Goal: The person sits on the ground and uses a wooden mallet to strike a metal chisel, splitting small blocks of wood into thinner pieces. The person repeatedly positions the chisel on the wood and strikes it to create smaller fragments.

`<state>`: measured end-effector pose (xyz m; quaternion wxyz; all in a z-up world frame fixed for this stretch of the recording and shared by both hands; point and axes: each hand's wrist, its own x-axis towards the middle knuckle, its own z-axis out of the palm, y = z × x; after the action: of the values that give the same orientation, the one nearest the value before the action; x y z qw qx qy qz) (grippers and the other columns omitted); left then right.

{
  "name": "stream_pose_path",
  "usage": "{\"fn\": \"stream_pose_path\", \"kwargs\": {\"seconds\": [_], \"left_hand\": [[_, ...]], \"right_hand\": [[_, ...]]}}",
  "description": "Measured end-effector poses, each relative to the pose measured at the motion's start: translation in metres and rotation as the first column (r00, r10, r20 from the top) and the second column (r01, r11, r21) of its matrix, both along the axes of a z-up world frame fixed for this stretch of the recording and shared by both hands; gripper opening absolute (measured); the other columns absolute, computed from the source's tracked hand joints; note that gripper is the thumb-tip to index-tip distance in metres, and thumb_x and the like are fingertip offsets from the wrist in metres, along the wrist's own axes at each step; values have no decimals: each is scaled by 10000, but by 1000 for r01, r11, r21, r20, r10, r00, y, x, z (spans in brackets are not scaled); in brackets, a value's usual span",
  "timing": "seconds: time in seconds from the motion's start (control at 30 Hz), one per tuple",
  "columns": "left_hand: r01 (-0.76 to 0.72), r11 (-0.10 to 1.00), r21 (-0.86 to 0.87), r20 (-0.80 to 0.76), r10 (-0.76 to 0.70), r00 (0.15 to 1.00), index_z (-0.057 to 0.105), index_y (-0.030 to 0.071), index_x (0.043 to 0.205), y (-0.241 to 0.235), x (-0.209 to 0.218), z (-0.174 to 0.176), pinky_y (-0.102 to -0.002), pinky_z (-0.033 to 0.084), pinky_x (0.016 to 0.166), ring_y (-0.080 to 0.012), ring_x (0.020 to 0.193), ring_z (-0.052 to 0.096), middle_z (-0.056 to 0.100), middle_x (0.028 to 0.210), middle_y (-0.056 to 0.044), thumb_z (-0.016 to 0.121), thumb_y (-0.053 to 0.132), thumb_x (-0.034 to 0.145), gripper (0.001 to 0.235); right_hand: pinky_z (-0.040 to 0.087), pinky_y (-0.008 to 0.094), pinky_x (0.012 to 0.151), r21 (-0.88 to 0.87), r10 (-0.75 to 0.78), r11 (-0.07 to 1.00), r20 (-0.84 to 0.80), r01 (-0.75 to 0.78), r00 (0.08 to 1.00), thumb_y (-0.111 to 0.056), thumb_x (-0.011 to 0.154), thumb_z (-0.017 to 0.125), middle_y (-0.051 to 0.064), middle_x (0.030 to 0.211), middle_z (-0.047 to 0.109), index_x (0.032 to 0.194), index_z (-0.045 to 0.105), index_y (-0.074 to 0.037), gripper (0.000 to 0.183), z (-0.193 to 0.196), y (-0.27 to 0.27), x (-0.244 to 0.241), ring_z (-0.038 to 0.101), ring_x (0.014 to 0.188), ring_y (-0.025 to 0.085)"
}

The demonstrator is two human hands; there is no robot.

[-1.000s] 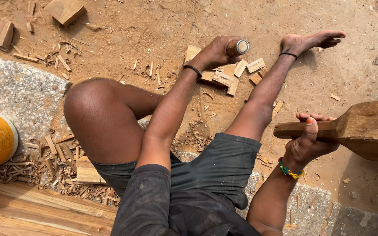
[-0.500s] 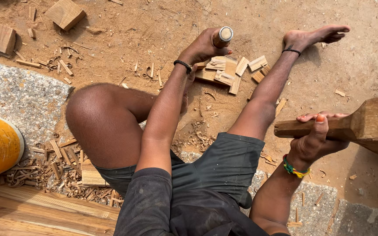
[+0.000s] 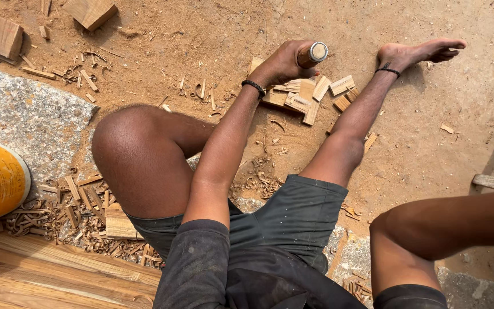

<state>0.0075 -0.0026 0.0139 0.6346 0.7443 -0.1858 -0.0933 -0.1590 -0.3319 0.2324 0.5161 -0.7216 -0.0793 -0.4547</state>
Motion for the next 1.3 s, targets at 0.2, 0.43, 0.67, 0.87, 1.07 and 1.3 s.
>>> {"fn": "stream_pose_path", "kwargs": {"seconds": [0.2,0.43,0.67,0.87,1.07,1.3], "left_hand": [[-32,999,-11,8,32,999,691,140,1135,3,-7,10,-392,593,974,-168,1025,718,755,1057,-19,924,203,776,433],[-91,993,73,-163,102,981,550,64,1258,4,-22,2,-414,561,967,-211,1125,601,653,1189,-106,861,255,864,537],[14,995,-96,-101,-23,995,698,92,1135,10,-12,-3,-391,582,975,-192,1041,707,772,1094,-61,875,126,833,352],[4,1000,-27,-160,-8,987,670,164,1146,5,4,3,-343,584,959,-133,1001,709,749,1066,18,873,196,773,426],[-17,999,-45,-136,11,991,696,121,1071,9,-10,7,-364,593,942,-149,986,712,768,1033,-17,884,159,799,333],[-19,1000,-10,-118,17,993,680,126,1077,8,-7,-4,-347,598,928,-142,995,701,738,1055,-11,868,155,799,336]], "right_hand": [[590,403,667,-478,-59,876,-225,-58,972,-235,984,761,139,901,703,1045,599,-63,245,11,27,21,707,748,290],[541,455,631,-846,-337,432,-473,-312,814,-197,807,866,139,839,688,1020,609,-88,351,-74,63,26,683,722,361],[560,422,703,-506,-112,830,-566,-237,817,-104,796,822,189,915,703,1133,621,-2,406,-90,78,0,710,789,319],[619,397,650,332,241,932,-263,-147,934,-18,962,787,86,956,654,1101,569,-22,259,-53,86,7,672,728,227],[564,389,611,305,155,938,62,-167,986,-44,968,787,110,872,625,1115,547,-33,282,27,69,17,622,671,239],[561,412,681,-135,111,980,-253,-149,961,-44,966,798,149,836,605,1125,569,6,282,-28,66,19,636,713,280]]}}
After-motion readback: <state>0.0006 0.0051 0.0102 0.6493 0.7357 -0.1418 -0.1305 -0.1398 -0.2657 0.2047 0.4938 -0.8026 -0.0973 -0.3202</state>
